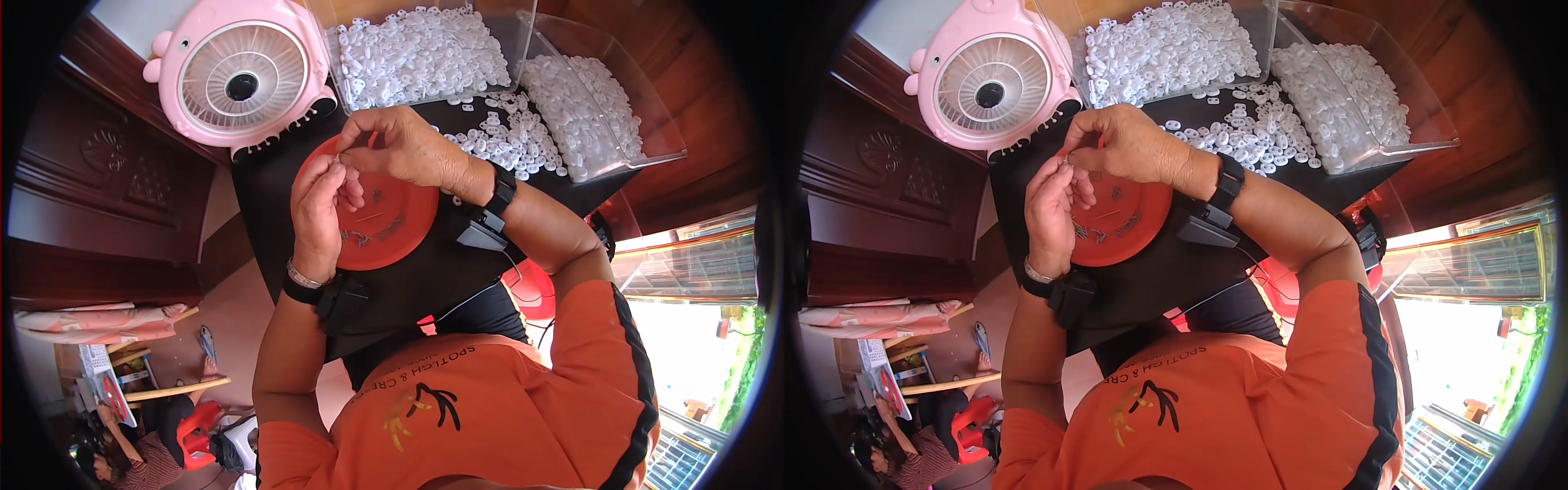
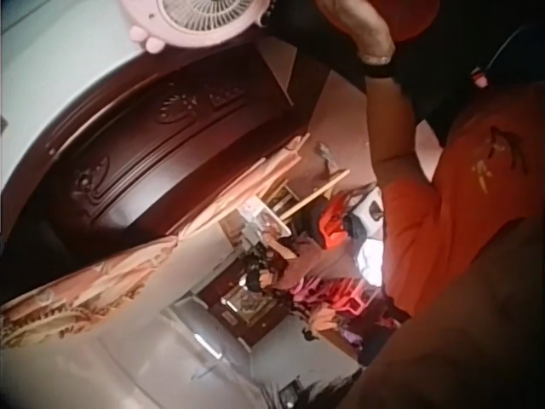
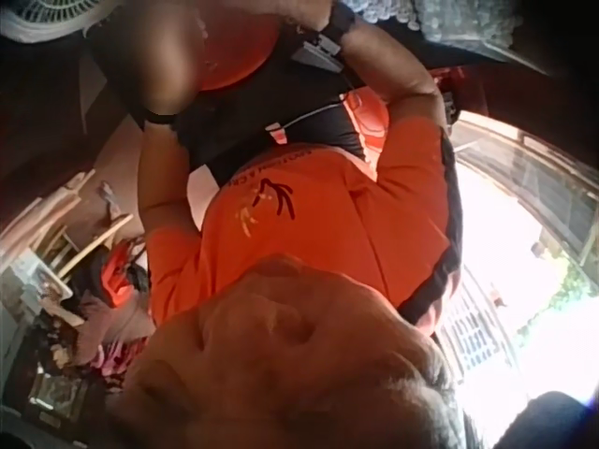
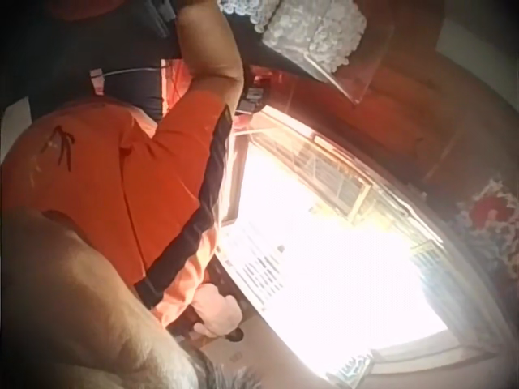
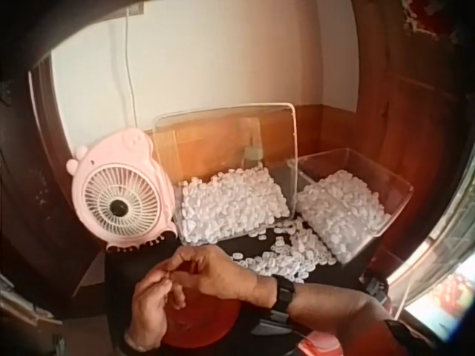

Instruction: Assembling small white plastic components by inserting metal clips into them.

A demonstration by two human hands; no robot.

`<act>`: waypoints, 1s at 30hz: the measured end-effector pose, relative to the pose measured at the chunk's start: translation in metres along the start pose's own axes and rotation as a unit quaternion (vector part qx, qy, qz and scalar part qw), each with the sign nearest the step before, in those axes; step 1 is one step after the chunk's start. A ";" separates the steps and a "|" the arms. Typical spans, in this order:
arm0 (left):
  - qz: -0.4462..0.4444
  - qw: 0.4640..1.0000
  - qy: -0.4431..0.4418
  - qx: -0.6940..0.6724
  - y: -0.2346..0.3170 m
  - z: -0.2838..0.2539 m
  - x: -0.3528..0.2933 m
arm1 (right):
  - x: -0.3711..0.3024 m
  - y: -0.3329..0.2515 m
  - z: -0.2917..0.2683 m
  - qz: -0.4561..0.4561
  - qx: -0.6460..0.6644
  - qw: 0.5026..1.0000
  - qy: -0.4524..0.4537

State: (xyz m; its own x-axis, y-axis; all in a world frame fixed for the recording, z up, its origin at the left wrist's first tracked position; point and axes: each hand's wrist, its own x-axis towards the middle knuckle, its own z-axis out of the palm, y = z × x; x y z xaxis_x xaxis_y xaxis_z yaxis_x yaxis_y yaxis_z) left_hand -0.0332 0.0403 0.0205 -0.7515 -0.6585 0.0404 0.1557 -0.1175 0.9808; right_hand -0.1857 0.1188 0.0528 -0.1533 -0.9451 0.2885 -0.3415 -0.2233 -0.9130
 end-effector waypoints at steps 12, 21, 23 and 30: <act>0.000 1.000 -0.007 -0.030 0.002 0.002 0.000 | -0.002 -0.006 -0.004 0.003 -0.079 0.997 -0.016; 0.024 0.998 0.032 -0.043 0.001 -0.007 0.004 | -0.002 0.009 -0.013 -0.010 -0.147 0.986 -0.082; 0.016 0.998 0.036 -0.041 0.003 -0.008 0.004 | -0.005 0.014 -0.014 0.004 -0.297 0.930 -0.215; 0.015 0.999 0.027 -0.041 0.003 -0.007 0.005 | -0.005 0.028 -0.003 -0.046 -0.379 0.900 -0.211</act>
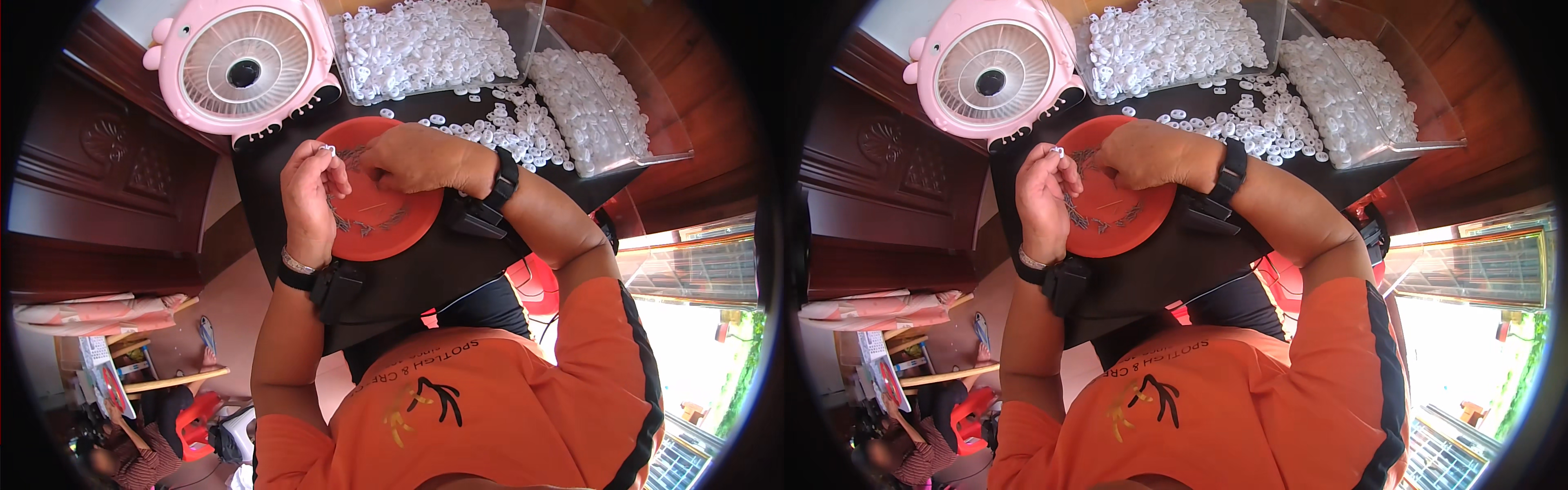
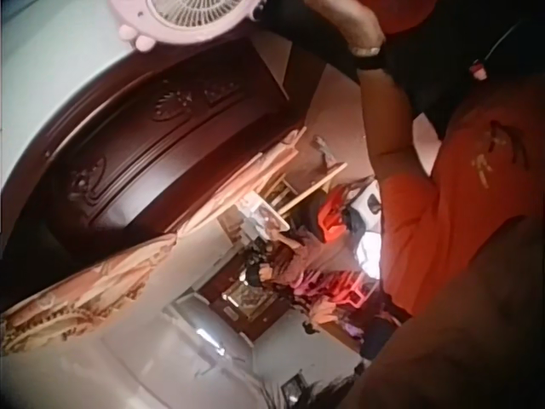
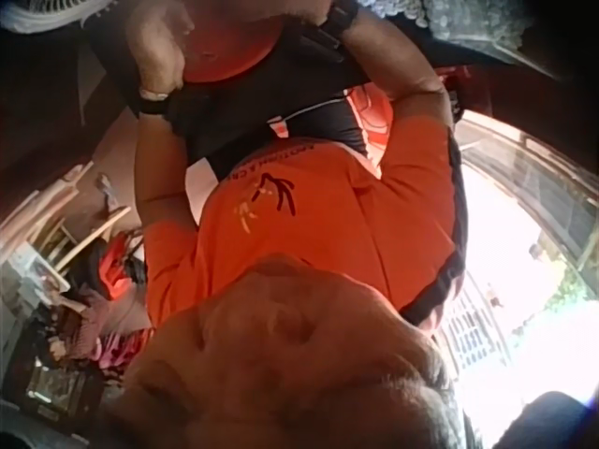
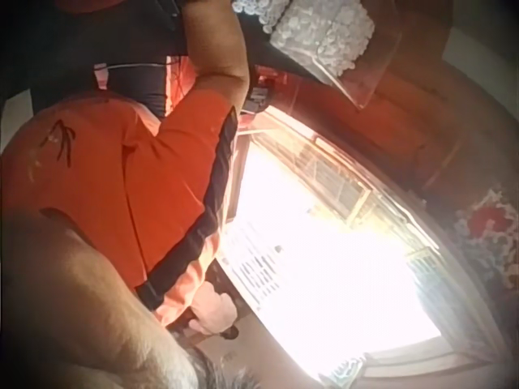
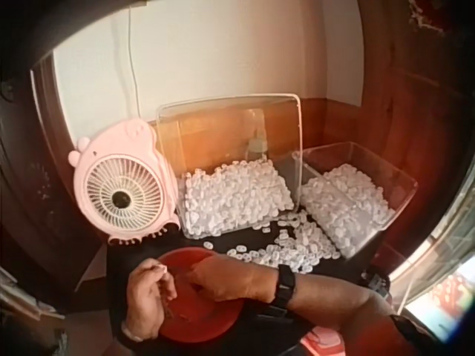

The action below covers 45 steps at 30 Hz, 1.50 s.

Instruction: Assembling small white plastic components by inserting metal clips into them.

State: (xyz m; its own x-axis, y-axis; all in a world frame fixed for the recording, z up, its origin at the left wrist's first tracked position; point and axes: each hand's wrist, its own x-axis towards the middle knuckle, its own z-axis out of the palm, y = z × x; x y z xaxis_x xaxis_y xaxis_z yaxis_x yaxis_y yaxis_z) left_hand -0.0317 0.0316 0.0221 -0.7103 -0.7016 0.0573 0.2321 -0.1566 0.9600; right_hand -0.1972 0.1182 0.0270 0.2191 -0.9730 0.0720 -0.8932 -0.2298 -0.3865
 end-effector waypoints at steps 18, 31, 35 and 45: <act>0.003 1.000 0.011 -0.008 -0.001 0.002 0.000 | 0.003 0.010 -0.011 0.050 0.360 0.928 0.085; -0.018 0.996 -0.050 0.066 0.002 0.006 -0.002 | 0.005 0.002 -0.016 0.069 0.465 0.870 0.149; -0.022 0.996 -0.049 0.067 0.002 0.006 -0.003 | 0.005 -0.003 -0.016 0.049 0.467 0.867 0.168; -0.001 0.993 -0.080 0.092 -0.003 0.006 -0.002 | 0.002 -0.011 -0.022 0.024 0.474 0.865 0.164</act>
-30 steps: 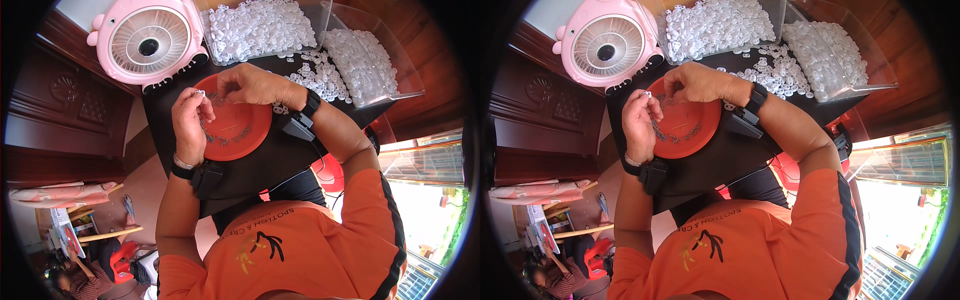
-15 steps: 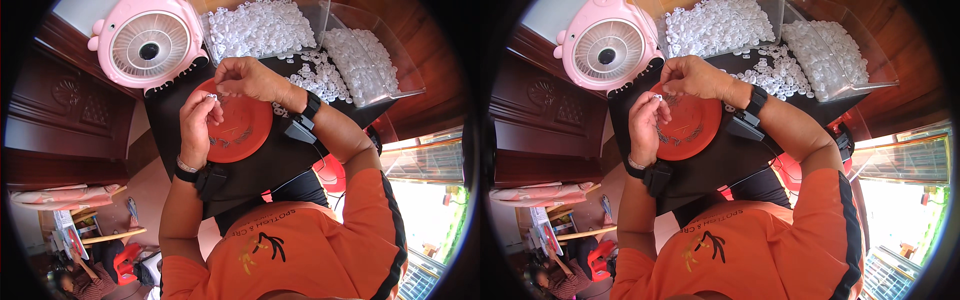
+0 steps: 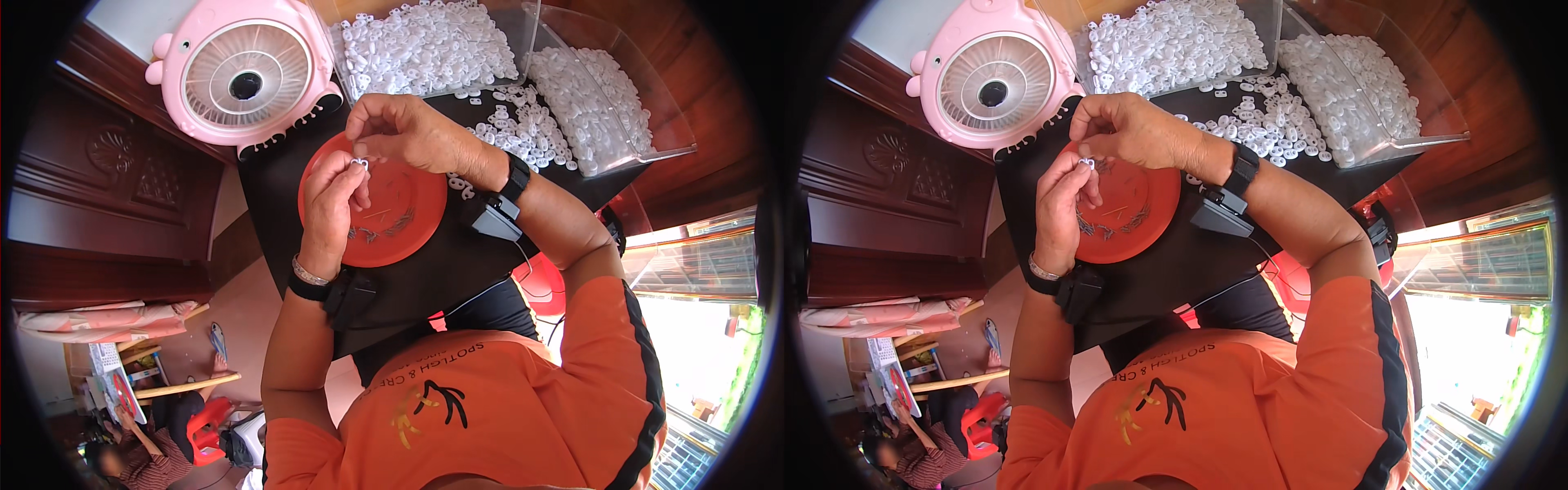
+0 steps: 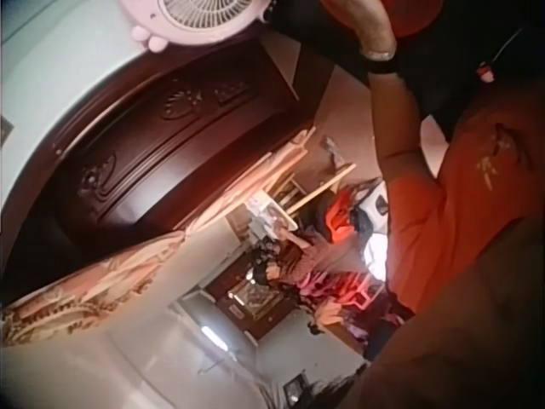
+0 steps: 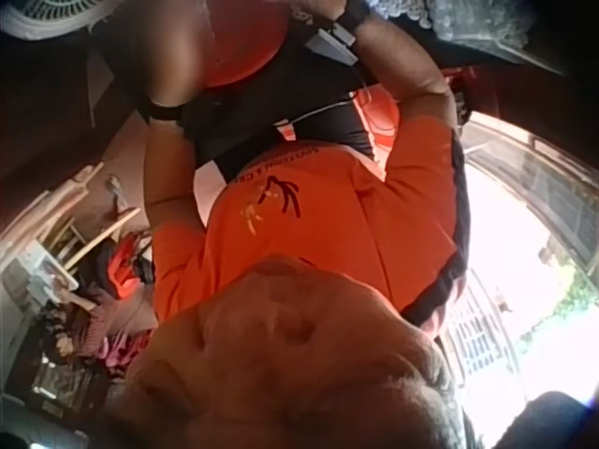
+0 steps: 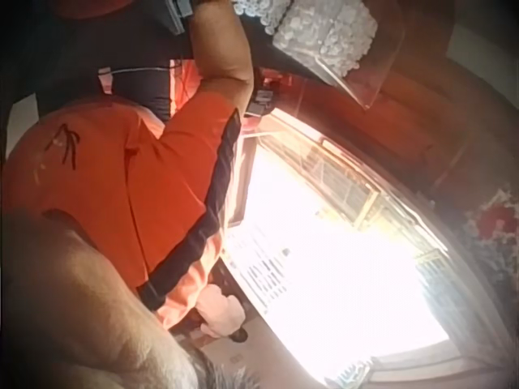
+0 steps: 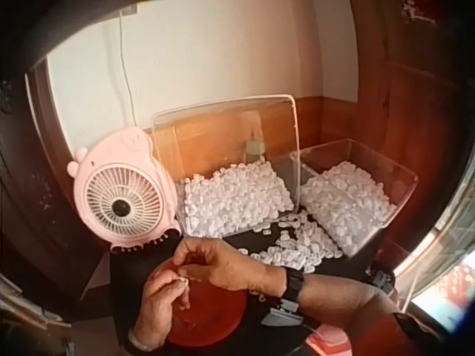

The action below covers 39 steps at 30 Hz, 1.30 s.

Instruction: Assembling small white plastic components by inserting metal clips into them.

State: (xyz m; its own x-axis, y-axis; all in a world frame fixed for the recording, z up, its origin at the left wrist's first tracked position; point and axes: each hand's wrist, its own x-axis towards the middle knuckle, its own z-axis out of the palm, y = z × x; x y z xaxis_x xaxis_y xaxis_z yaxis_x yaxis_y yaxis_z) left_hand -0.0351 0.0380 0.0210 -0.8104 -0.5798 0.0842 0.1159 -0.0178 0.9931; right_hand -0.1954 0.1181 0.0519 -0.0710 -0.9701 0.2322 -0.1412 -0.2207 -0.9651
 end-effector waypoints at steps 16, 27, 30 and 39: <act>0.017 1.000 0.003 -0.008 -0.001 0.003 -0.001 | -0.001 0.000 -0.002 -0.006 -0.045 0.999 0.002; 0.037 0.998 0.046 0.013 0.001 0.016 -0.008 | -0.005 -0.013 0.004 -0.051 -0.176 0.983 0.020; 0.056 0.998 0.035 0.002 -0.004 0.011 -0.006 | -0.005 -0.011 0.004 -0.039 -0.143 0.988 0.033; 0.052 0.998 0.011 0.027 -0.001 0.006 -0.003 | -0.005 -0.013 -0.002 0.012 -0.170 0.985 0.011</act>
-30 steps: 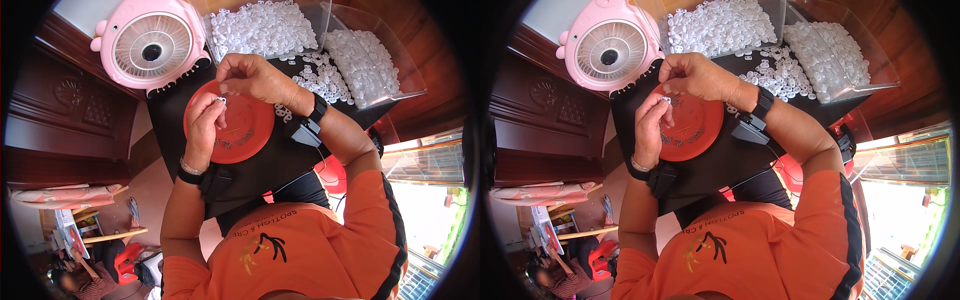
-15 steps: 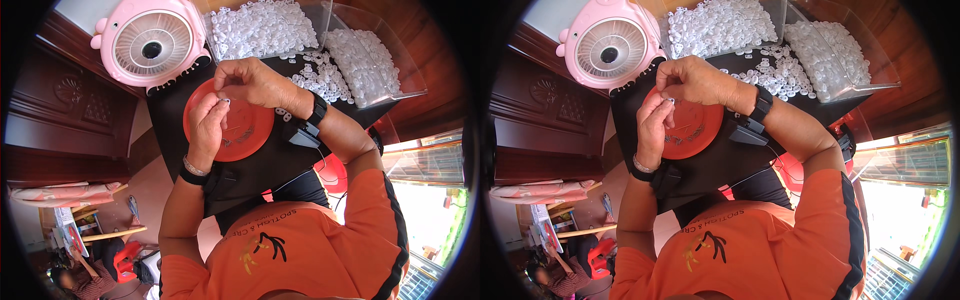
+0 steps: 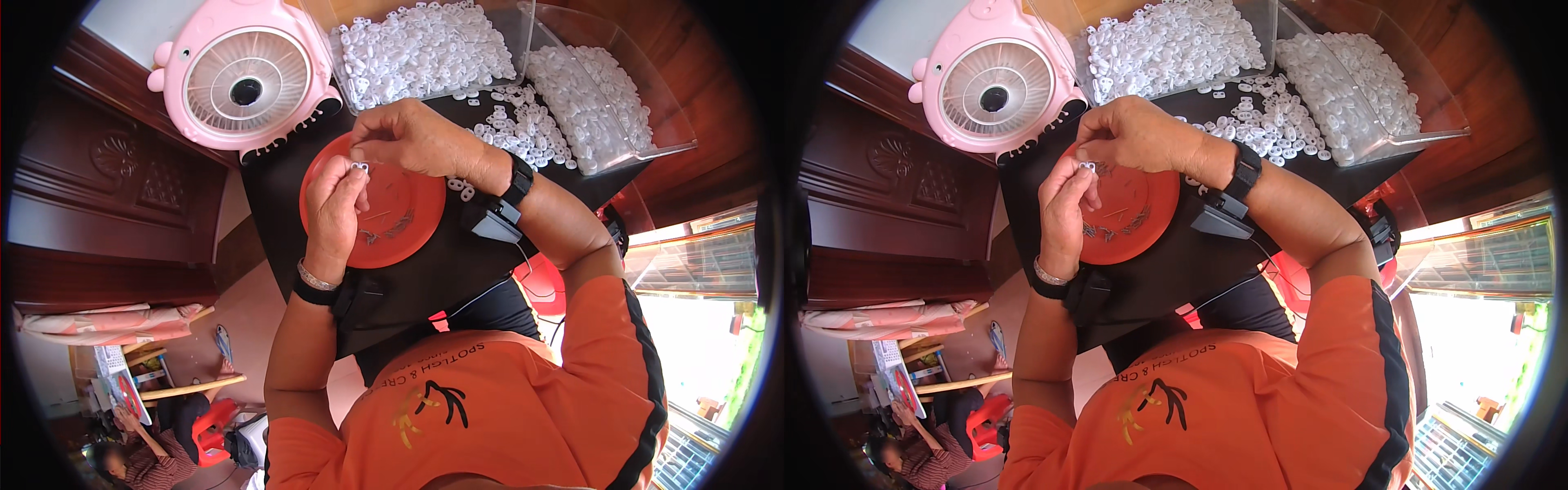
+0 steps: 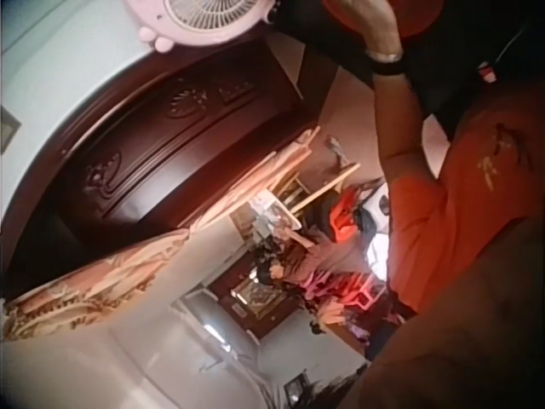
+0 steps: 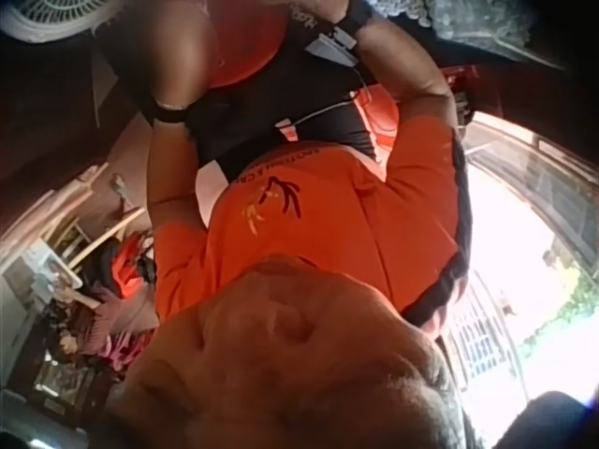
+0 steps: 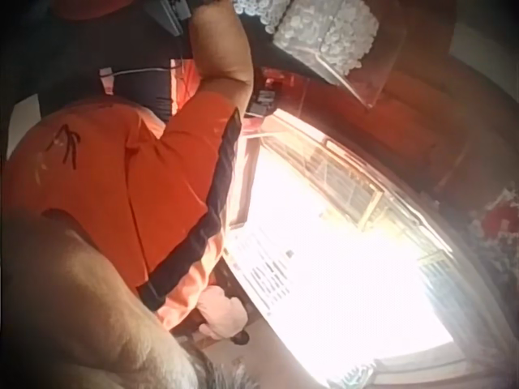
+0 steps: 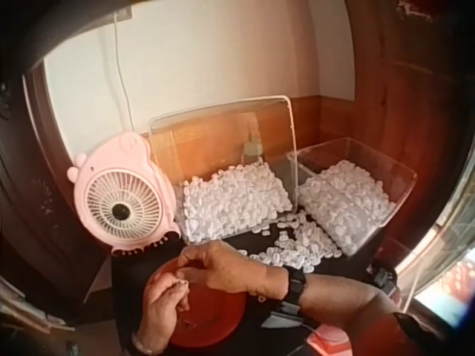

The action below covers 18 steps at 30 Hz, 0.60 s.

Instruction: Assembling small white plastic components by inserting metal clips into them.

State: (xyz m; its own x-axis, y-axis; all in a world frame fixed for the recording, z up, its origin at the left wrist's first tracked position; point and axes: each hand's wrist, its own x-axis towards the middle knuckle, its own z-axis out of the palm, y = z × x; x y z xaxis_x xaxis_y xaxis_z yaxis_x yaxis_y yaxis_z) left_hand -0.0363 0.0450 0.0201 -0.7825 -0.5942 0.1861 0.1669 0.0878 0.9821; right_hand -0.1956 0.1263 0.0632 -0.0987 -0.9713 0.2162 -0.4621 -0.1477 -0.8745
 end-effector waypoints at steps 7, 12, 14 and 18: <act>0.000 1.000 0.005 -0.026 -0.002 0.002 -0.001 | 0.000 0.003 0.002 -0.013 -0.061 0.998 0.001; 0.004 1.000 0.012 -0.015 -0.002 0.001 -0.002 | 0.003 0.010 0.010 -0.069 -0.120 0.990 0.021; 0.006 1.000 0.014 -0.018 -0.002 0.003 -0.003 | 0.003 0.009 0.011 -0.072 -0.127 0.989 0.025; 0.007 0.999 0.033 -0.042 -0.003 0.006 -0.003 | 0.003 0.010 0.017 -0.086 -0.141 0.985 0.054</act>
State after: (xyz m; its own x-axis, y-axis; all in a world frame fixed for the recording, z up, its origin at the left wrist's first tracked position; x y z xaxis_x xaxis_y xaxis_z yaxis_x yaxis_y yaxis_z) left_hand -0.0379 0.0510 0.0171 -0.7385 -0.6453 0.1955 0.2304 0.0309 0.9726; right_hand -0.1858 0.1183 0.0475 -0.0832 -0.9090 0.4084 -0.7052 -0.2358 -0.6686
